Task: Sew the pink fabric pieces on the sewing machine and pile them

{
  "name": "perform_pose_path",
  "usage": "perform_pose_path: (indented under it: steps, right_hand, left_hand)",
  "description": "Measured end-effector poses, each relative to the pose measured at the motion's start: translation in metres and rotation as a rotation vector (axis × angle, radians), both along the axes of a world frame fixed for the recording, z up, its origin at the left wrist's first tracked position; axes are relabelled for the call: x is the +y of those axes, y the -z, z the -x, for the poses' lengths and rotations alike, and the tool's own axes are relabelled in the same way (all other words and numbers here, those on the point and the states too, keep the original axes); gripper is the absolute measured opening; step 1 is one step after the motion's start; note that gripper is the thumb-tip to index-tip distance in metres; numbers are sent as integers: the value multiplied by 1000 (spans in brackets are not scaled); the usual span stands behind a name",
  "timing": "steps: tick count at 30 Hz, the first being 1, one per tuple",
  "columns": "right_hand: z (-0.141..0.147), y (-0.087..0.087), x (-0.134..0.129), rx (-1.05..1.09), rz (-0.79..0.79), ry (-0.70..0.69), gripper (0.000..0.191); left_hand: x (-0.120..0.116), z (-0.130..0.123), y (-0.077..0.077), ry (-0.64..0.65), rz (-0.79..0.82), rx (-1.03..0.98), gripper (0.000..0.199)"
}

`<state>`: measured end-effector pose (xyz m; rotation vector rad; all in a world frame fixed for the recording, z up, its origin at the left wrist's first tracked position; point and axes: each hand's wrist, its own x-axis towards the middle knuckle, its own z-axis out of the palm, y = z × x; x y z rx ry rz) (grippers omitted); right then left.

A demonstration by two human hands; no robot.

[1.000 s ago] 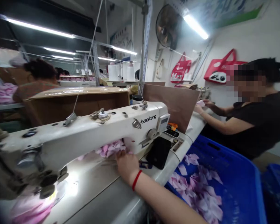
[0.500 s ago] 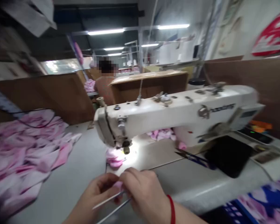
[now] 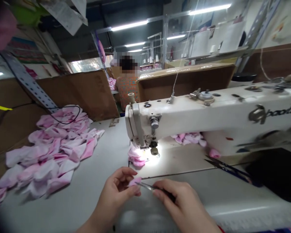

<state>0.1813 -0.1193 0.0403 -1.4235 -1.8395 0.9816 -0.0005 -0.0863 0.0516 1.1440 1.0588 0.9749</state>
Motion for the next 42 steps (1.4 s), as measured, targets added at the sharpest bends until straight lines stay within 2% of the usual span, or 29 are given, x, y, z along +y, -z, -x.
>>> perform_pose_path:
  steps: [4, 10, 14, 16, 18, 21, 23, 25, 31, 34, 37, 39, 42]
  right_hand:
    - [2, -3, 2, -45, -32, 9, 25]
    - [0, -4, 1, -55, -73, 31, 26]
    - [-4, -5, -1, -67, -68, 34, 23]
    - [-8, -6, -3, -29, -34, 39, 23]
    - [-11, -8, -4, 44, 54, 29, 26]
    - [-12, -8, -7, 152, 242, -67, 32]
    - [-9, -8, -8, 206, 335, -128, 34]
    - [-6, -7, -9, 244, 363, -143, 35]
    - [-5, -9, -10, 275, 348, -128, 32]
    - [-3, -12, -10, 292, 361, -150, 31]
    - [0, -14, -12, 204, 235, -110, 27]
    - [1, -12, -16, 65, 55, -26, 24]
    - [2, -8, -26, -162, -239, 54, 20]
  left_hand:
    - [0, 0, -3, 91, 36, -12, 28]
    - [1, -3, -2, 20, 1, -16, 25]
    - [1, 0, 3, 68, -42, 77, 20]
    - [0, 4, 3, 80, -231, 211, 10]
    - [0, 9, 1, 60, -593, 336, 4]
    - [-2, 13, -5, 29, -1136, 443, 17]
    - [-4, 12, -8, 16, -1315, 493, 21]
    - [-6, 11, -9, 23, -1373, 528, 21]
    - [-9, 10, -4, -42, -1375, 485, 24]
    - [-9, 11, -2, -29, -1407, 449, 24]
    - [-10, 12, 2, 23, -1393, 457, 26]
    - [-12, 13, 4, 86, -1180, 419, 32]
    - [-16, 13, 5, 186, -573, 184, 57]
